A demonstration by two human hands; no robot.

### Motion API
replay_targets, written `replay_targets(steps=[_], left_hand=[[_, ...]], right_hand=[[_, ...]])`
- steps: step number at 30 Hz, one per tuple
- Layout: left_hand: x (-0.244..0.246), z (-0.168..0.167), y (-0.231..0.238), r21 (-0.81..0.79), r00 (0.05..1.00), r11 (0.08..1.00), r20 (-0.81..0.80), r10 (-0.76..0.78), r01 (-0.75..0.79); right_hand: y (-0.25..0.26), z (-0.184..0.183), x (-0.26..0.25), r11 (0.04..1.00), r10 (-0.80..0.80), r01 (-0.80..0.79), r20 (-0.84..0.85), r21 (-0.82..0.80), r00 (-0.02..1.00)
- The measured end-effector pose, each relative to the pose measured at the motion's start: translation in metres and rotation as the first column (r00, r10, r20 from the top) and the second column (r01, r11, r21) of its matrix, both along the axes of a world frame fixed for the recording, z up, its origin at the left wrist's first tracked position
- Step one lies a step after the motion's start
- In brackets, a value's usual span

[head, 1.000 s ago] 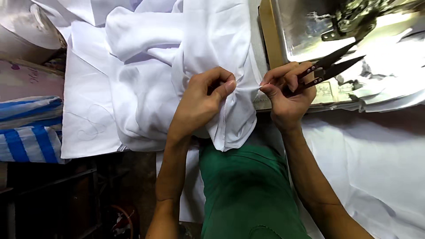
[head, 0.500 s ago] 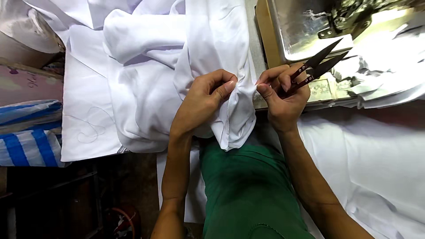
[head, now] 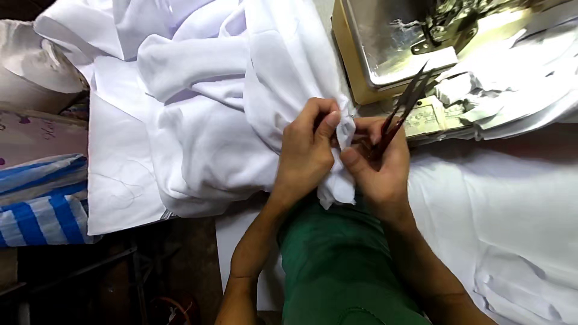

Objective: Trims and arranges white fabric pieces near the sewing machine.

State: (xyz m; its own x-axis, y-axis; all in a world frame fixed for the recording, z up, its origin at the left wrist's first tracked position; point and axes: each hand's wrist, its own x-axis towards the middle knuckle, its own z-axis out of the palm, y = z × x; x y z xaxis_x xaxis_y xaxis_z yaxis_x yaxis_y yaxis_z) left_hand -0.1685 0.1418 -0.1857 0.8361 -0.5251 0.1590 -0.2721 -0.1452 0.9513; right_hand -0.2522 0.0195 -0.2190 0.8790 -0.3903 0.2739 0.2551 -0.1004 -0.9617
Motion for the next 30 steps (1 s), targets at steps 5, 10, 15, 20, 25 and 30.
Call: replay_targets(steps=[5, 10, 15, 20, 25, 30], left_hand=[[0.013, -0.006, -0.039, -0.053, 0.989, 0.989, -0.047, -0.138, 0.135], [0.051, -0.002, -0.056, 0.438, 0.642, 0.890, 0.647, -0.410, 0.128], [0.073, 0.034, -0.074, 0.712, 0.305, 0.668, 0.601, -0.739, 0.215], [0.086, 0.049, -0.076, 0.654, 0.147, 0.731, 0.718, -0.681, 0.194], [0.104, 0.030, -0.067, 0.733, 0.378, 0.436, 0.259, -0.889, 0.522], [0.122, 0.030, -0.092, 0.734, 0.134, 0.187, 0.132, -0.982, 0.653]], right_hand=[[-0.027, -0.012, -0.005, 0.971, -0.239, 0.237, -0.039, -0.043, 0.970], [-0.081, -0.024, -0.026, 0.960, -0.238, 0.244, 0.057, -0.139, 0.970], [-0.107, -0.020, -0.046, 0.932, -0.192, 0.221, 0.125, -0.287, 0.973], [-0.114, -0.019, -0.051, 0.940, -0.207, 0.203, 0.016, -0.276, 0.978], [-0.107, -0.030, -0.039, 0.942, -0.187, 0.189, 0.034, -0.279, 0.982], [-0.097, -0.025, -0.027, 0.882, -0.240, 0.260, 0.099, -0.393, 0.966]])
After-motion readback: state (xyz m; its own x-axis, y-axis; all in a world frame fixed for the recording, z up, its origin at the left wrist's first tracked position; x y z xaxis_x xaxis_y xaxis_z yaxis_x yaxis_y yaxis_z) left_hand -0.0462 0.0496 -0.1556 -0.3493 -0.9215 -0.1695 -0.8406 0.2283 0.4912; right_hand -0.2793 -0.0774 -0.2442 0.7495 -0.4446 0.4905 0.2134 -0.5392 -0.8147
